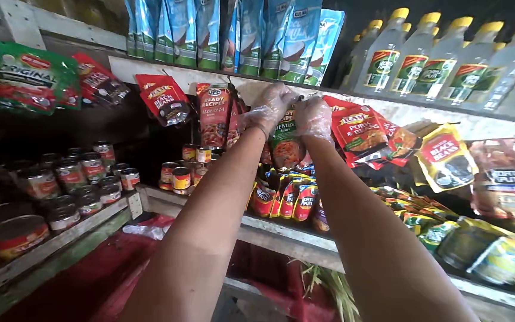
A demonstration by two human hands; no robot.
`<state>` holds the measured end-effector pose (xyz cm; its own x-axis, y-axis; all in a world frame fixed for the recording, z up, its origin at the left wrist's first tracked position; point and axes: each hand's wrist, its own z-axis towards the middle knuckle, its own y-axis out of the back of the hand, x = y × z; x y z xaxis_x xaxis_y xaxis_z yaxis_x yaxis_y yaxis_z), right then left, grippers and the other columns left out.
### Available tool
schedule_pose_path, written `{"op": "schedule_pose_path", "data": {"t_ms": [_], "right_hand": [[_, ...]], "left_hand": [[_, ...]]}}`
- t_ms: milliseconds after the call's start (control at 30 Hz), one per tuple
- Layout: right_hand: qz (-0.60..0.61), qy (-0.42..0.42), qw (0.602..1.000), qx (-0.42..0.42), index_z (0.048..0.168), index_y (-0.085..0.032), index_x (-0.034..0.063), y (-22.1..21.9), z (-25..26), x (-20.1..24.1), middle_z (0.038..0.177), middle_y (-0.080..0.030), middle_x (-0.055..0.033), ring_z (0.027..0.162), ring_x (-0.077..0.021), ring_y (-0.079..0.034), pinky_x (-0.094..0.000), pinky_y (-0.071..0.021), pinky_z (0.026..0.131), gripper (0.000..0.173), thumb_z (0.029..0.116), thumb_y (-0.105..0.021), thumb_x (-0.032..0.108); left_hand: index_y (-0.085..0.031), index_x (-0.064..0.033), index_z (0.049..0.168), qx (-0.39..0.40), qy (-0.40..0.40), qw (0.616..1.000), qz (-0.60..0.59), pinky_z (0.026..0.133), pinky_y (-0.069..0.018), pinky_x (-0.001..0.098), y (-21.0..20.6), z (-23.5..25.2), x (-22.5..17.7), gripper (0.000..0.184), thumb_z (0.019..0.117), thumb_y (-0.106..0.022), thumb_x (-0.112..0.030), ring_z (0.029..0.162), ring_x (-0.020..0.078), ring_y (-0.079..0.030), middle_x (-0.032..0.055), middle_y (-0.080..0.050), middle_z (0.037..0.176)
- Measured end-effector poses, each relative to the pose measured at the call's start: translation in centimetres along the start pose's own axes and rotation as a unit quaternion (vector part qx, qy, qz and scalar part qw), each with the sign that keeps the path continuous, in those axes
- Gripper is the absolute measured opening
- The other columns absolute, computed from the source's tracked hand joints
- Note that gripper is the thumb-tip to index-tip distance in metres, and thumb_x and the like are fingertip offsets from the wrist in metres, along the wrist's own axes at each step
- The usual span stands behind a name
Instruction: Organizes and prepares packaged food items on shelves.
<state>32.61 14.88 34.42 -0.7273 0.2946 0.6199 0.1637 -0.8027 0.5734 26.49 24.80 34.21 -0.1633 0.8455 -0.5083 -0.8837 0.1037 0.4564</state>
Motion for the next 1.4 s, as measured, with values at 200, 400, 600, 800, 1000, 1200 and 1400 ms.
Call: {"op": "schedule_pose_path", "data": {"t_ms": [200, 400, 600, 800, 1000, 1200, 1400], "right_hand": [[0.016, -0.005, 1.0, -0.016, 0.125, -0.066, 0.0036, -0.4, 0.3, -0.2, 0.125, -0.068, -0.0202, 0.121, -0.0358, -0.065, -0.0571, -0.0494, 0.1, 0.037, 0.1069, -0.049, 0.031], [0.022, -0.022, 0.999, -0.023, 0.126, -0.066, 0.0036, -0.7, 0.5, 0.1, 0.126, -0.068, -0.0197, 0.122, -0.0348, -0.064, -0.0562, -0.0494, 0.101, 0.037, 0.1071, -0.048, 0.031], [0.014, -0.038, 0.999, -0.027, 0.13, -0.064, 0.0052, -0.8, 0.6, 0.6, 0.129, -0.068, -0.0187, 0.123, -0.0351, -0.064, -0.0563, -0.0497, 0.101, 0.04, 0.1063, -0.05, 0.034], [-0.008, -0.058, 0.998, -0.009, 0.135, -0.06, 0.0016, -0.8, 0.8, 1.4, 0.135, -0.064, -0.0206, 0.128, -0.0347, -0.061, -0.0552, -0.0486, 0.104, 0.043, 0.1074, -0.046, 0.031], [-0.016, -0.012, 1.0, -0.002, 0.152, -0.041, 0.0055, -0.6, -1.3, 0.8, 0.134, -0.064, -0.0212, 0.121, -0.0361, -0.065, -0.0558, -0.0533, 0.098, 0.049, 0.1069, -0.048, 0.024], [-0.141, 0.211, 0.967, 0.033, 0.133, -0.059, 0.009, 6.0, -8.7, -1.7, 0.121, -0.068, -0.0149, 0.103, -0.0287, -0.07, -0.0478, -0.0576, 0.085, 0.032, 0.1042, -0.051, 0.019], [-0.124, 0.147, 0.969, 0.157, 0.102, -0.075, 0.0007, 10.6, -32.6, -19.9, 0.1, -0.075, -0.0185, 0.092, -0.0354, -0.074, -0.0535, -0.0597, 0.079, 0.032, 0.1027, -0.053, 0.024]], "left_hand": [[-0.07, -0.0068, 0.121, 0.009, 0.037, 0.999, 0.025, 0.107, -0.0446, 0.0504, -0.4, 0.4, -0.6, 0.033, 0.1065, -0.053, -0.031, 0.123, 0.0278, -0.061, 0.014, -0.068, 0.126], [-0.068, -0.0094, 0.123, 0.018, 0.051, 0.995, 0.082, 0.101, -0.047, 0.0563, -0.6, 1.0, -1.0, 0.038, 0.1067, -0.05, -0.038, 0.122, 0.0301, -0.062, 0.0134, -0.067, 0.128], [-0.068, -0.013, 0.125, 0.023, 0.041, 0.986, 0.159, 0.099, -0.0478, 0.0593, -0.4, 1.7, -1.5, 0.035, 0.1062, -0.048, -0.034, 0.123, 0.0325, -0.062, 0.0124, -0.067, 0.13], [-0.067, -0.0099, 0.125, 0.035, 0.077, 0.982, 0.17, 0.098, -0.0485, 0.0593, -0.1, 1.6, -2.4, 0.038, 0.1047, -0.052, -0.038, 0.122, 0.0333, -0.063, 0.0144, -0.066, 0.13], [-0.059, -0.0067, 0.13, 0.029, 0.025, 0.993, 0.11, 0.102, -0.0465, 0.0589, 0.3, 0.7, -0.6, 0.037, 0.104, -0.057, -0.032, 0.124, 0.0348, -0.061, 0.0181, -0.064, 0.13], [-0.057, -0.0038, 0.138, -0.038, 0.018, 0.995, 0.087, 0.111, -0.0429, 0.0496, 3.1, -1.8, -1.6, 0.042, 0.1024, -0.056, -0.027, 0.132, 0.033, -0.055, 0.0218, -0.057, 0.14], [-0.053, 0.0029, 0.133, -0.117, -0.163, 0.972, -0.124, 0.092, -0.052, 0.0278, 5.9, -19.8, 0.9, 0.037, 0.1067, -0.05, -0.022, 0.105, 0.0098, -0.062, 0.0095, -0.063, 0.12]]}}
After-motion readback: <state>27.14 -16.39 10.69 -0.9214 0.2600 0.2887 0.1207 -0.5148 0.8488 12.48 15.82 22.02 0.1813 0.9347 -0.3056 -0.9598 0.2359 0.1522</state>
